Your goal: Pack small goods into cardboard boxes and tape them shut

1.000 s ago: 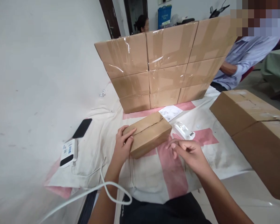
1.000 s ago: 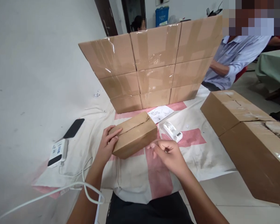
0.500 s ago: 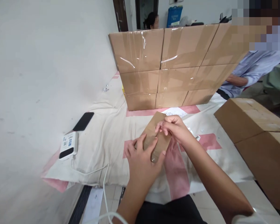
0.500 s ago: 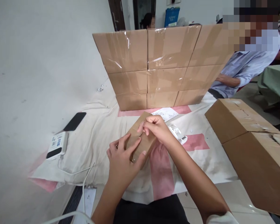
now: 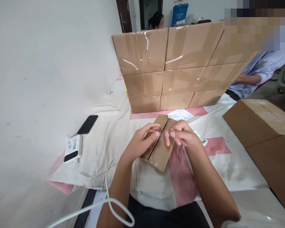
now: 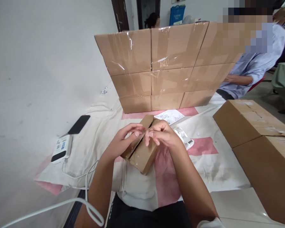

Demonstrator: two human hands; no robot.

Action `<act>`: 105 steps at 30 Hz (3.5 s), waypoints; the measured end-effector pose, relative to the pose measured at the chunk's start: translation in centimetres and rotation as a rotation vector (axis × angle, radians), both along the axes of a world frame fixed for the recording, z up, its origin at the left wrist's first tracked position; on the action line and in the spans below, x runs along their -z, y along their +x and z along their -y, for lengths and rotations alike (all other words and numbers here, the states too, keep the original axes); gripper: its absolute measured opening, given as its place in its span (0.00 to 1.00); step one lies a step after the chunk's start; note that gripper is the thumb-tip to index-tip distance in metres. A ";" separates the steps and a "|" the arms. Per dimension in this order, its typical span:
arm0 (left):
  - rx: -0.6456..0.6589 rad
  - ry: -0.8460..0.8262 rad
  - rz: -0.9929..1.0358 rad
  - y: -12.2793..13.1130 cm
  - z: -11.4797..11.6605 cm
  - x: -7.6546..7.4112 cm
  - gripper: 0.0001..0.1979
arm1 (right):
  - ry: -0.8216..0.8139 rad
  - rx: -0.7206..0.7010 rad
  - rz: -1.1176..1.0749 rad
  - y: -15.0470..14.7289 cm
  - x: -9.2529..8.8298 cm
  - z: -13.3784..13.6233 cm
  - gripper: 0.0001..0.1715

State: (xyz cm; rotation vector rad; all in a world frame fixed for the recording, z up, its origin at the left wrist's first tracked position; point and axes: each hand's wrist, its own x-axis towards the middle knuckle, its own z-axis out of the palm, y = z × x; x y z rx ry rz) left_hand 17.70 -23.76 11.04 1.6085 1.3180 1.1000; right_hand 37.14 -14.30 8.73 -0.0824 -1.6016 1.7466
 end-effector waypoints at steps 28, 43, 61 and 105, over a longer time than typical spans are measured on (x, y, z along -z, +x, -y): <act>0.059 0.035 -0.021 0.5 -1.8 0.6 0.12 | 0.202 0.223 0.056 1.1 0.2 1.9 0.34; 0.212 0.023 -0.107 0.4 -1.9 0.1 0.08 | 0.214 0.211 0.013 0.8 0.4 1.8 0.33; -0.186 0.157 -0.334 0.4 -0.9 1.7 0.08 | 0.458 0.748 0.462 -0.6 -0.3 4.4 0.29; -0.139 -0.016 -0.731 2.1 -1.7 -0.3 0.10 | 0.125 0.846 1.215 1.6 -1.6 6.9 0.28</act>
